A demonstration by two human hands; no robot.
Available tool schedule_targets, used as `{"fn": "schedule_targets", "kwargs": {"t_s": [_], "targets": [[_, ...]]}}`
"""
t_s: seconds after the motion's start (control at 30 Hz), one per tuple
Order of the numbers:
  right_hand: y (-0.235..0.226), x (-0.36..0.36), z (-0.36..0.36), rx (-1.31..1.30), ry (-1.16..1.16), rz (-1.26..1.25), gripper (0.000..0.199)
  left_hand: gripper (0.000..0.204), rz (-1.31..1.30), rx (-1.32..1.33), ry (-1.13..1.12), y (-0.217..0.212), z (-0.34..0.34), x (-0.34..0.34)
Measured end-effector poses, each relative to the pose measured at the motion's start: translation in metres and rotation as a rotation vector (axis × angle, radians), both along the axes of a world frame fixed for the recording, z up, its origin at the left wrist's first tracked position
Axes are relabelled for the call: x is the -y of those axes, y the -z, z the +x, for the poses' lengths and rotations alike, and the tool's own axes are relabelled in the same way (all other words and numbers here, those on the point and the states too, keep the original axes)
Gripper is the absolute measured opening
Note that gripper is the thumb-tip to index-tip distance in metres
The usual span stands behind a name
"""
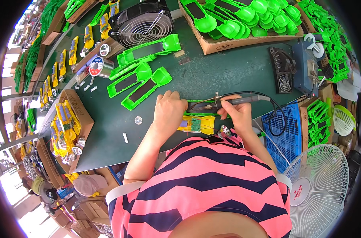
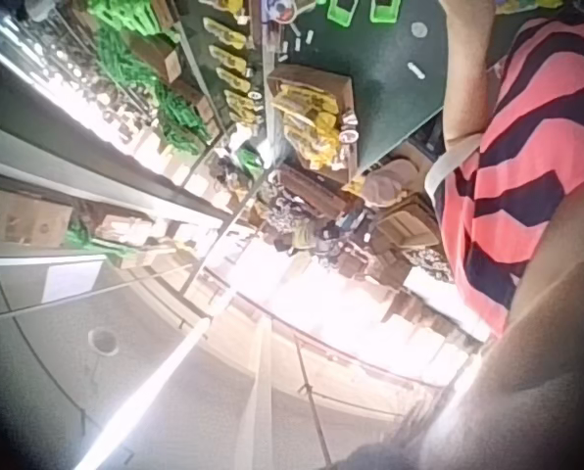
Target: The person solders electronic components and wires into plastic flashlight casings using a soldering iron, tests the flashlights, and places assembled flashlights onto a conveyor belt.
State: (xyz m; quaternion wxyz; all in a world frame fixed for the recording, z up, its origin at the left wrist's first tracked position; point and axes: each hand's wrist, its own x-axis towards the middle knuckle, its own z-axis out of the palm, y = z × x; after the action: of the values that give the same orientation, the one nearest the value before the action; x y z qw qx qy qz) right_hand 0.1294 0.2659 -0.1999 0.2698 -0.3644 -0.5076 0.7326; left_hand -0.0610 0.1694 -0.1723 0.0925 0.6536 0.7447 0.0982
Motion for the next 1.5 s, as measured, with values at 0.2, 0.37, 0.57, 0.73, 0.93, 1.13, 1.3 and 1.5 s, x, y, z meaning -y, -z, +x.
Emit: {"fn": "schedule_targets", "kwargs": {"t_s": [0.2,0.37,0.57,0.73,0.93,1.13,1.3,1.5], "targets": [[-0.004,0.007,0.014,-0.107,0.202,0.351,0.017,0.006,0.027,-0.001,0.011,0.003,-0.001,-0.001],[-0.021,0.006,0.037,0.211,0.073,0.75,0.028,0.006,0.037,-0.019,0.009,0.003,-0.001,0.0],[-0.008,-0.003,0.046,0.371,-0.041,0.993,0.048,0.004,0.023,-0.076,0.001,0.0,0.002,-0.003],[-0.003,-0.002,0.045,0.347,-0.089,0.896,0.055,0.006,0.024,-0.114,-0.008,-0.002,0.004,-0.001],[0.003,-0.004,0.046,0.311,-0.076,0.885,0.054,0.005,0.065,0.008,-0.047,-0.018,0.002,-0.002],[0.001,-0.004,0.046,0.288,-0.066,0.852,0.053,0.03,0.173,0.096,0.144,-0.038,0.037,0.005],[0.001,-0.004,0.042,0.255,-0.076,0.844,0.055,0.022,0.323,0.103,0.136,0.0,0.049,0.008],[0.004,-0.009,0.023,0.277,-0.143,0.911,0.051,0.009,0.426,0.314,-0.009,0.007,0.049,0.005]]}}
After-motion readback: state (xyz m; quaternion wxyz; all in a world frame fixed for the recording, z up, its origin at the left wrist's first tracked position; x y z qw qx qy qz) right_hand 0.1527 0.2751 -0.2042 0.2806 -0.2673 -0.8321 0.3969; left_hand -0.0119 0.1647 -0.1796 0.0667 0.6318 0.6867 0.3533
